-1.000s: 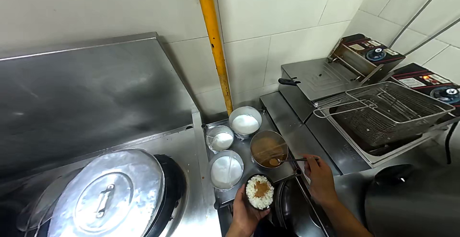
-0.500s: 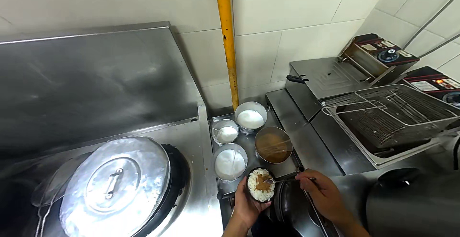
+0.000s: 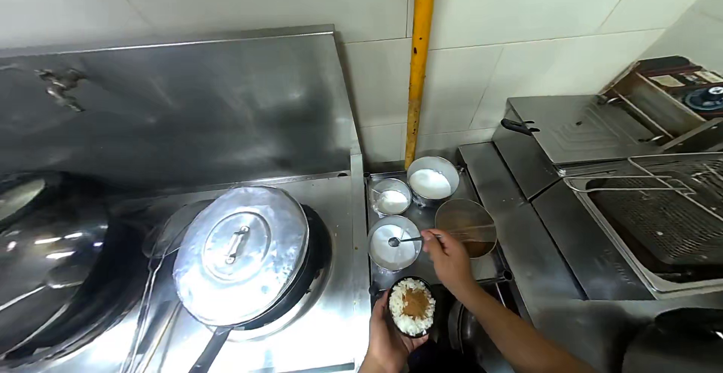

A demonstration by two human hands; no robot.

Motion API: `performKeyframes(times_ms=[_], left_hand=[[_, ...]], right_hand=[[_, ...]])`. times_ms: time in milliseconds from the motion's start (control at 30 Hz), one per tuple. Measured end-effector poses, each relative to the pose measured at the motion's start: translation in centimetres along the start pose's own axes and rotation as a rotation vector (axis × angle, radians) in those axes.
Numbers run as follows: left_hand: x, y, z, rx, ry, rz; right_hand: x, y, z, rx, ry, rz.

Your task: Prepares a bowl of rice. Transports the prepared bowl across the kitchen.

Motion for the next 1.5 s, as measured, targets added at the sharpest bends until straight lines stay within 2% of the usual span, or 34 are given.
performKeyframes(times_ms=[100, 233, 600, 1133, 1267, 1367, 1433, 1500], left_hand=[[-2.0, 0.2, 1.2, 0.046, 0.067, 0.028], [-3.7, 0.6, 2.2, 0.091, 0.099, 0.077], [-3.7, 2.9, 2.6, 0.168, 0.09, 0.205], [-3.2, 4.2, 1.9, 0.167, 0.064, 0.249], [-3.1, 5.0, 1.8, 0.173, 0.035, 0.277], [-3.2, 5.7, 1.8, 0.182, 0.029, 0.296], [-3.3, 6.1, 1.7, 0.19, 0.023, 0.307], [-3.1, 6.5, 1.8, 0.197, 0.028, 0.298]], right_hand=[[4.1, 1.9, -1.9, 0.015, -0.068, 0.102], [5.9, 2.4, -2.6, 0.028, -0.102, 0.166], [3.0, 1.4, -2.1, 0.024, -0.007, 0.06], [0.2, -0.7, -1.5, 0.04, 0.085, -0.012], [-0.9, -4.7, 0.4, -0.045, 0.049, -0.093], [-1.0, -8.2, 3.0, -0.254, -0.044, -0.097], [-0.1, -9.0, 4.4, -0.415, -0.154, -0.024], [0.1, -8.9, 4.9, -0.507, -0.178, 0.041]])
Point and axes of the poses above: each hand's wrist, its own z-axis away from the middle knuckle, its own x-axis out of the palm, y = z × x, the point moved 9 cm from there along -z, towards the middle knuckle, and after that the axes turned 2 degrees about -y, right-handed, at the moved point
